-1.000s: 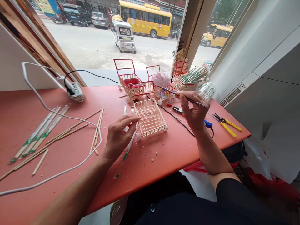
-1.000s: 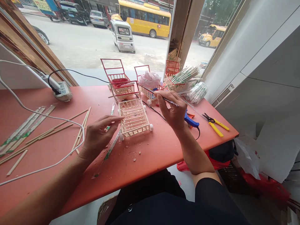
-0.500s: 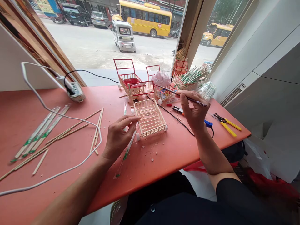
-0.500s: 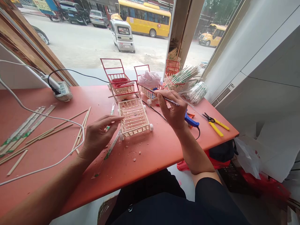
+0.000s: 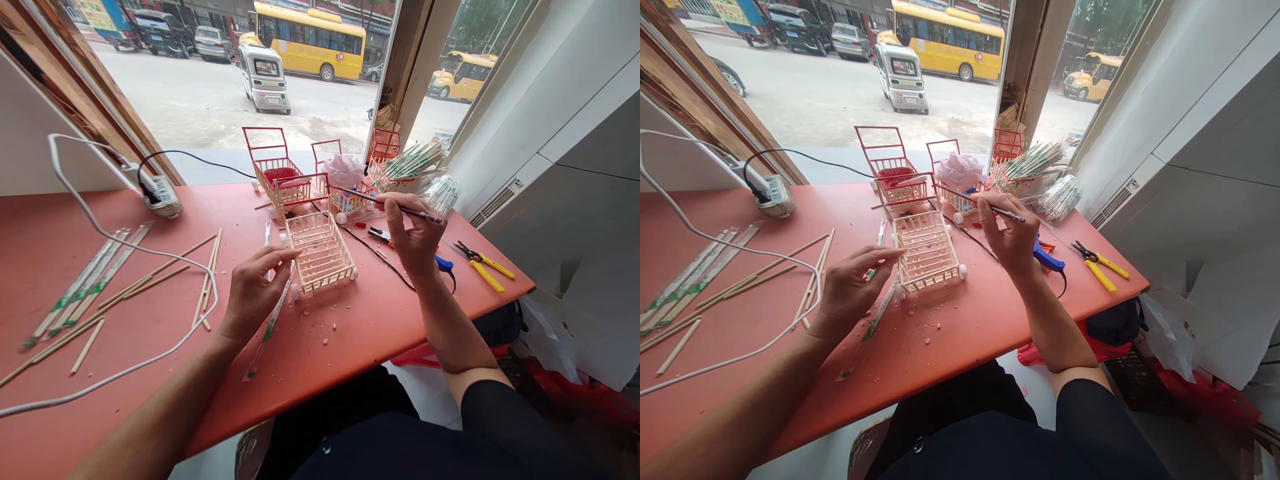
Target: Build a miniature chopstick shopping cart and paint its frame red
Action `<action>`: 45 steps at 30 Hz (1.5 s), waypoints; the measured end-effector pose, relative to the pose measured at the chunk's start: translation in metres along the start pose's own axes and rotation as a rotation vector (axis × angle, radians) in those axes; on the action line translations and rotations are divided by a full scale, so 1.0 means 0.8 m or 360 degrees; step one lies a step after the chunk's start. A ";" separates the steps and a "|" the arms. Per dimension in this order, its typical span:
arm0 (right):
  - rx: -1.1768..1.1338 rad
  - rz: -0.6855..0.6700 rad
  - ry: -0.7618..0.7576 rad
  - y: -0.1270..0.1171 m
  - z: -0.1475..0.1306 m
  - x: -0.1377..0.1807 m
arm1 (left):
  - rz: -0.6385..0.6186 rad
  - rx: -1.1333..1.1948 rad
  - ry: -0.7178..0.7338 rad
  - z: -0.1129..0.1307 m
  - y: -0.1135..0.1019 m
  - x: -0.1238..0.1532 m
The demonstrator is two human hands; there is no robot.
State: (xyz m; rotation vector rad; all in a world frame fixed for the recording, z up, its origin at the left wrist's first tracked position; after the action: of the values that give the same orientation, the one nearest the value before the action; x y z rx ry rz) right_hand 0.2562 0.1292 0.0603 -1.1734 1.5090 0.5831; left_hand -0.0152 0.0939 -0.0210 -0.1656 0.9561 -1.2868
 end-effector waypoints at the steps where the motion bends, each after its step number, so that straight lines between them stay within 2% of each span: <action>1: 0.0007 0.0011 -0.0006 0.000 -0.001 0.000 | 0.0003 0.0003 0.0002 0.000 0.000 0.000; 6: -0.0079 -0.0026 -0.0111 0.004 -0.007 0.001 | 0.0022 0.0036 0.0033 0.002 0.000 0.000; 17: -0.0113 -0.0163 -0.0169 0.020 -0.004 0.010 | 0.0003 0.0039 0.0005 0.001 0.001 0.000; 23: -0.0262 -0.0335 -0.0264 0.033 -0.013 0.016 | 0.0057 0.0053 0.0068 -0.001 0.002 0.000; 28: -0.0173 -0.0463 -0.0249 0.043 -0.015 0.018 | 0.0053 0.0045 0.0085 -0.002 0.003 0.000; 34: 0.0035 -0.0355 -0.0239 0.033 -0.005 0.017 | 0.0039 0.0041 0.0074 -0.002 0.002 0.000; 45: 0.0172 -0.0180 -0.0355 0.016 -0.001 0.009 | 0.0053 0.0050 0.0098 -0.006 0.004 0.002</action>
State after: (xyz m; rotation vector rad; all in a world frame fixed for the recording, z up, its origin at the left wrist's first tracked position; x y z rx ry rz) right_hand 0.2449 0.1306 0.0514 -1.0656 1.2614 0.5305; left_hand -0.0158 0.0956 -0.0267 -0.0852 0.9868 -1.2816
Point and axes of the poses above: each hand's wrist, its own x-axis away from the middle knuckle, its own y-axis out of the palm, z = x × y, the point moved 2 cm from there along -x, towards the middle knuckle, and after that the axes turned 13 degrees about -x, right-handed, at the moved point
